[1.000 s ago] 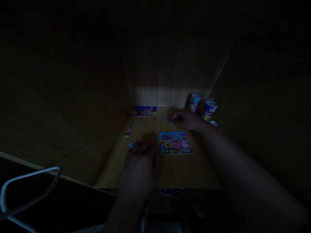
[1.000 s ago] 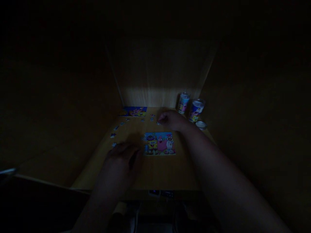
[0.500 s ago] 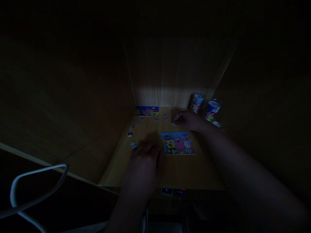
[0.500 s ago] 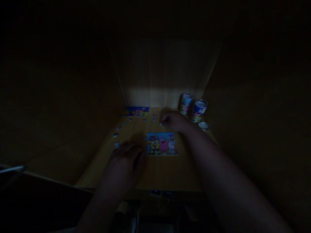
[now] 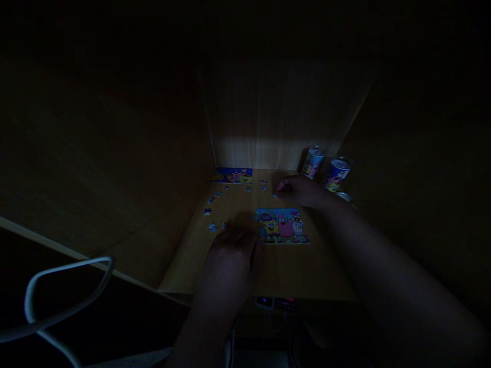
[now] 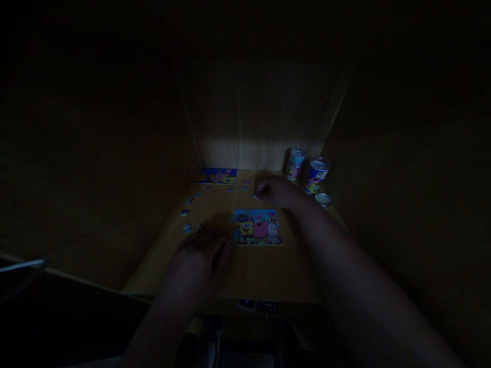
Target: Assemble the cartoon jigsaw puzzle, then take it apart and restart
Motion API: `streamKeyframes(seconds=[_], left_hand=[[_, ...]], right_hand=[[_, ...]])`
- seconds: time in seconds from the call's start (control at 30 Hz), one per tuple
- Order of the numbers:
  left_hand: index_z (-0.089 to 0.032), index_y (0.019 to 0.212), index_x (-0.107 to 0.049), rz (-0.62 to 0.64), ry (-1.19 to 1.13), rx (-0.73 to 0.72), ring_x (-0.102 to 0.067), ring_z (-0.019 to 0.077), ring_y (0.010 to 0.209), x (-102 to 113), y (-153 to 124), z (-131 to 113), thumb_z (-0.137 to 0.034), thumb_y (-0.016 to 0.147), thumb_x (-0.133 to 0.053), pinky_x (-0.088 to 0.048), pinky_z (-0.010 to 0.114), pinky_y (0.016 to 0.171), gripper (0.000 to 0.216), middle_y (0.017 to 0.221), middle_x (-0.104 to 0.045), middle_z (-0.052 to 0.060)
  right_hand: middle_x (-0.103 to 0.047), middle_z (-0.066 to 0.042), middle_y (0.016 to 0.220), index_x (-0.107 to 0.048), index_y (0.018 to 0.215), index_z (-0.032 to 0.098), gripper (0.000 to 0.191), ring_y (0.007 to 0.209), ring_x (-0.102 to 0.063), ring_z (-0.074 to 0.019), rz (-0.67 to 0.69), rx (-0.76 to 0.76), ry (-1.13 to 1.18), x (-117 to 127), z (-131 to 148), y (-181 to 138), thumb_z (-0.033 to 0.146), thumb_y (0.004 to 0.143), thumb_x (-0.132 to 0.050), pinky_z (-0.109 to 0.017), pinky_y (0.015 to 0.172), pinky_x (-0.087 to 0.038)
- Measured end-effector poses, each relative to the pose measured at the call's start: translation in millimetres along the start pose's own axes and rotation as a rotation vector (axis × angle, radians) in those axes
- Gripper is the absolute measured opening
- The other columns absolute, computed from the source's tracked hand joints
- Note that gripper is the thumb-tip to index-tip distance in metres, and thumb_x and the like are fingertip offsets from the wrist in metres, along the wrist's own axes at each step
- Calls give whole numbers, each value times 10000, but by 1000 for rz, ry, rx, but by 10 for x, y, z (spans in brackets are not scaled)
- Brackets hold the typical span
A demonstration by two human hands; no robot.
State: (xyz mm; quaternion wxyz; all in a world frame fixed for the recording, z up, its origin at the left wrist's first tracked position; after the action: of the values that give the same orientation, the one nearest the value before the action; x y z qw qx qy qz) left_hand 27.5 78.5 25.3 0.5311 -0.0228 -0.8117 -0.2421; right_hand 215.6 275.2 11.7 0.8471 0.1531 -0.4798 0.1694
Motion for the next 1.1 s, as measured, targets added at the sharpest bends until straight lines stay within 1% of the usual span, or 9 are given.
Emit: streamKeyframes(seconds=[0.2,0.3,0.43,0.5,0.6,0.7,0.77,0.9,1.1], left_hand=[[-233,950,-700,119,-59,-5,-728,281,943,177,-192,-270,-120,994,-627,-617,466,855,141,1011,-769,67],[-255,961,-698,192,-123,-117,-727,274,957,263,-320,-511,-167,1004,-635,-630,446,849,116,1020,-766,57],[-267,1054,-719,175,-160,-198,-727,288,1032,371,-399,-636,-192,985,-666,-641,465,915,116,1128,-774,74],[-271,1045,-730,177,-153,-167,-726,289,1082,381,-385,-586,-189,986,-677,-641,471,948,114,1181,-776,63],[-261,1042,-747,123,-85,-61,-712,295,1181,379,-311,-373,-178,1018,-635,-611,500,1048,141,1275,-768,62],[-191,1197,-749,-23,93,74,-679,354,1276,380,-231,-34,-183,1045,-563,-554,588,1124,241,1343,-755,134],[-162,1298,-732,-63,196,134,-633,375,1362,332,-195,179,-140,1022,-546,-521,597,1163,334,1407,-733,157],[-151,1399,-698,-4,214,120,-606,355,1419,203,-148,380,-60,939,-549,-470,578,1223,492,1503,-686,160],[-179,1306,-759,63,170,167,-649,383,1273,184,-152,357,-40,899,-623,-532,570,1100,451,1364,-742,150]], right_hand=[[-844,-39,1032,-783,982,225,54,943,-780,-204,13,17,1,-9,10,-8,267,961,-757,-316,861,-575],[-841,-36,1035,-780,979,224,67,931,-779,-199,13,24,-3,-15,3,-14,282,970,-747,-308,849,-569],[-840,-32,1026,-781,988,224,76,949,-780,-203,15,27,-7,-30,-16,-15,290,965,-751,-301,836,-561],[-840,-32,1020,-784,994,220,85,950,-778,-206,16,31,-9,-37,-19,-14,293,962,-753,-304,837,-560],[-839,-29,1006,-788,1002,219,100,928,-775,-206,17,32,-10,-49,-24,-9,301,961,-749,-307,832,-565],[-837,-28,988,-789,995,222,111,918,-775,-207,18,28,-6,-58,-37,-2,319,968,-742,-312,836,-572],[-837,-32,990,-791,989,226,108,921,-775,-211,17,26,-3,-60,-46,3,320,969,-742,-318,845,-576],[-838,-38,992,-796,977,237,76,916,-776,-217,15,21,3,-61,-56,8,300,958,-757,-328,856,-584],[-842,-40,1012,-796,985,239,75,935,-782,-224,11,17,3,-75,-64,14,300,949,-769,-337,877,-589]])
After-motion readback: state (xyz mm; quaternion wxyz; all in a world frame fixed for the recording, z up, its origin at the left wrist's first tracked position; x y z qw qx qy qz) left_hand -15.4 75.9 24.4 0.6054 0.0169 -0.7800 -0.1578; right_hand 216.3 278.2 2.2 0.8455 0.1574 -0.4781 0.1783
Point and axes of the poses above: each hand's wrist, its own y-axis towards the middle knuckle, its own x-axis out of the back of the hand, z = x × y, the point moved 8 cm from there along y, towards the middle knuckle
